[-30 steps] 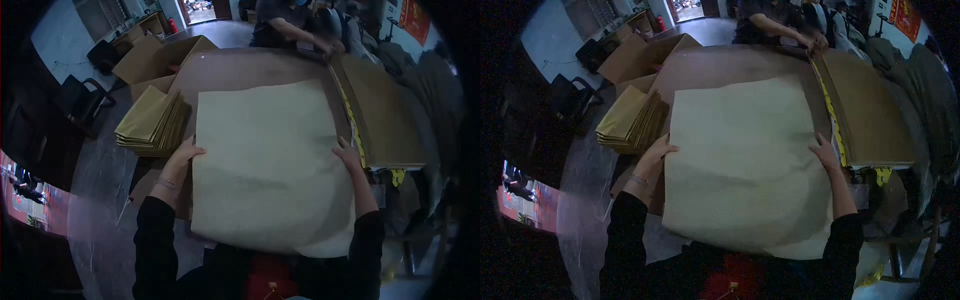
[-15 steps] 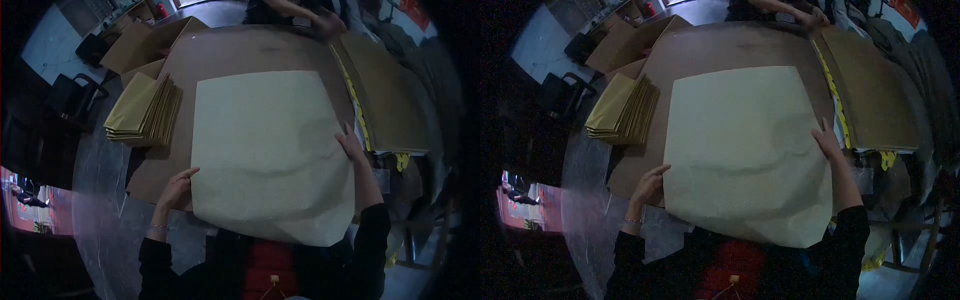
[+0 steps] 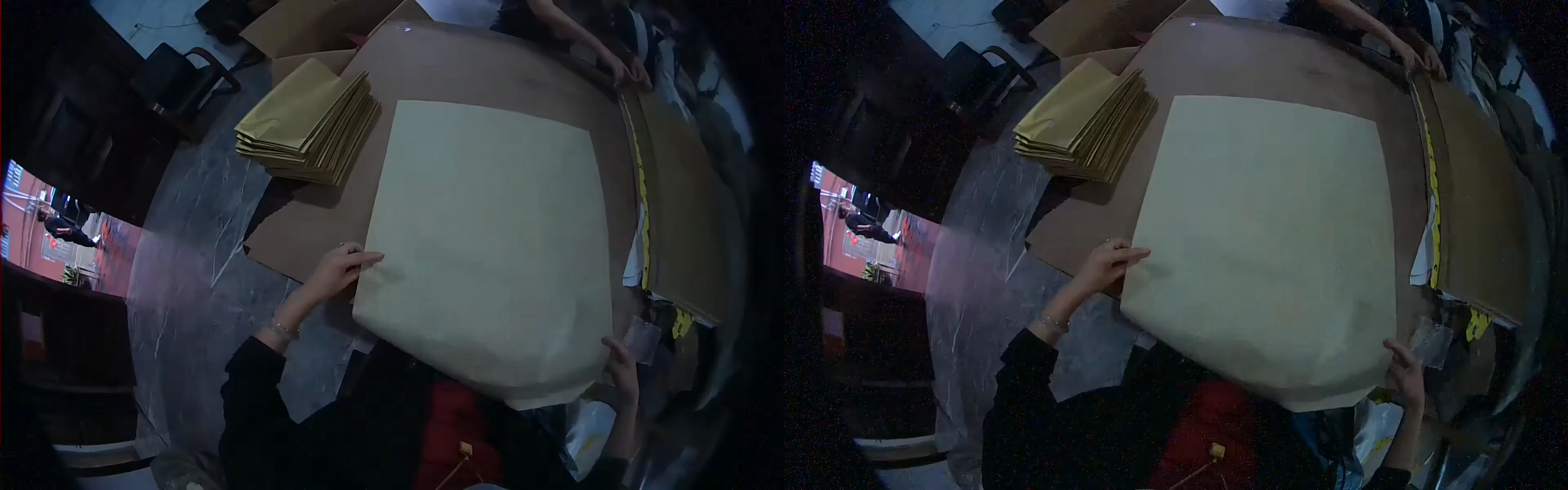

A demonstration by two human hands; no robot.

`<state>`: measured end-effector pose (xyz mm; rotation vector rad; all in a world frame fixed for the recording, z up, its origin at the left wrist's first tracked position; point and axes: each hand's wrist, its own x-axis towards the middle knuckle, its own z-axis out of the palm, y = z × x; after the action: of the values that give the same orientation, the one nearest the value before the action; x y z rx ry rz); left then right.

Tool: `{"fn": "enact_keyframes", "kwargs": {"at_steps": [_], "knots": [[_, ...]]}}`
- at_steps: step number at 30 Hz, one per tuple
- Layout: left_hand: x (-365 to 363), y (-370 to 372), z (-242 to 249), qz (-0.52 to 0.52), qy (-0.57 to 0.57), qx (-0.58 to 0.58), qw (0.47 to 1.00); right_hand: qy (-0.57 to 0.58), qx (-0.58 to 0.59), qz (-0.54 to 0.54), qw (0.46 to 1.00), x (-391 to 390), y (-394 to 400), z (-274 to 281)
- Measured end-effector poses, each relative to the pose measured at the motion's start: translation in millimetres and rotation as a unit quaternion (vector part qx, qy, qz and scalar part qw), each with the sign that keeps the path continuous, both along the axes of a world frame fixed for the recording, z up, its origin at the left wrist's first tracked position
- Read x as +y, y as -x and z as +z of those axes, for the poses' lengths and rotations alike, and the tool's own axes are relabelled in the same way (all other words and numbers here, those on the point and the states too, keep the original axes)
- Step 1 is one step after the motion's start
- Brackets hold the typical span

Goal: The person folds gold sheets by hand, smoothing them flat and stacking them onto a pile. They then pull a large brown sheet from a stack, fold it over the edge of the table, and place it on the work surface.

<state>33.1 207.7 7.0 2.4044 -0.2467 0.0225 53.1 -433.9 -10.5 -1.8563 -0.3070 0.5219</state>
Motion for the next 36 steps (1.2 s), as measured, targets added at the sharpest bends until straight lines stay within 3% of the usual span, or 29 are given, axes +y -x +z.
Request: {"fn": "enact_keyframes", "kwargs": {"at_steps": [1, 3, 4, 6, 7, 9, 10, 12, 13, 15, 16, 18, 19, 20, 21, 22, 24, 25, 26, 27, 28, 29, 31, 36], "knots": [[0, 1, -1, 0.004, -0.001, 0.001, 1.0, -0.001, 0.001, 0.004, 1.0, 1, 2, -3], [-5, 2, 3, 0.01, -0.211, -0.075, 0.975, 0.072, -0.057, -0.09, 0.992, 9, 3, -3], [-3, 3, 3, 0.014, -0.213, -0.076, 0.974, 0.07, -0.059, -0.086, 0.992, 14, -1, 0], [1, 4, 4, -0.053, -0.294, -0.14, 0.944, 0.271, -0.233, 0.036, 0.933, 23, -10, 10], [1, 3, 4, -0.05, -0.295, -0.141, 0.944, 0.27, -0.236, 0.038, 0.933, 30, -10, 15], [0, 0, 5, -0.138, -0.286, -0.195, 0.928, 0.463, -0.225, -0.059, 0.856, 43, -12, 23], [3, 2, 0, -0.172, -0.302, -0.129, 0.929, 0.462, -0.229, -0.057, 0.855, 38, -14, 16], [0, 1, 3, -0.208, -0.287, -0.11, 0.929, 0.364, -0.581, 0.004, 0.728, 35, -18, 2], [-2, 1, 4, -0.246, -0.271, -0.089, 0.926, 0.362, -0.583, 0.006, 0.727, 33, -21, -1], [-1, -2, 1, -0.253, -0.269, -0.043, 0.928, 0.279, -0.525, 0.098, 0.798, 54, -27, 18], [2, -5, -3, -0.265, -0.213, -0.011, 0.94, 0.276, -0.529, 0.101, 0.796, 43, -41, 7], [5, -15, -1, -0.27, -0.109, 0.047, 0.956, 0.327, -0.283, 0.237, 0.87, 21, -73, -14], [6, -21, 4, -0.268, -0.112, 0.046, 0.956, 0.325, -0.285, 0.237, 0.87, 19, -77, -11], [8, -27, 9, -0.242, -0.041, 0.113, 0.963, 0.167, -0.168, 0.155, 0.959, 37, -79, 19], [7, -34, 16, -0.214, 0.031, 0.179, 0.96, 0.002, -0.04, 0.065, 0.997, 48, -80, 36], [7, -40, 24, -0.159, 0.079, 0.233, 0.956, -0.109, -0.046, 0.108, 0.987, 36, -94, 18], [13, -63, 17, -0.156, 0.144, 0.264, 0.941, 0.09, -0.117, -0.11, 0.983, -6, -122, -28], [17, -70, -7, -0.075, 0.194, 0.215, 0.954, 0.089, -0.07, -0.14, 0.984, 20, -126, -14], [17, -73, -5, -0.079, 0.194, 0.214, 0.954, 0.089, -0.023, -0.17, 0.981, 56, -137, 8], [17, -81, -3, -0.015, 0.231, 0.267, 0.936, 0.128, 0.12, -0.207, 0.962, 58, -154, 11], [12, -90, -2, 0.043, 0.266, 0.319, 0.909, 0.093, 0.089, -0.153, 0.98, 67, -160, 8], [4, -94, -11, 0.1, 0.234, 0.303, 0.919, 0.061, 0.057, -0.101, 0.991, 76, -162, 4], [0, -97, -10, 0.104, 0.232, 0.317, 0.914, 0.194, 0.122, -0.187, 0.955, 80, -167, 7], [-12, -81, -3, 0.164, 0.25, 0.285, 0.911, 0.205, 0.0, -0.216, 0.955, 73, -157, -16]]}}
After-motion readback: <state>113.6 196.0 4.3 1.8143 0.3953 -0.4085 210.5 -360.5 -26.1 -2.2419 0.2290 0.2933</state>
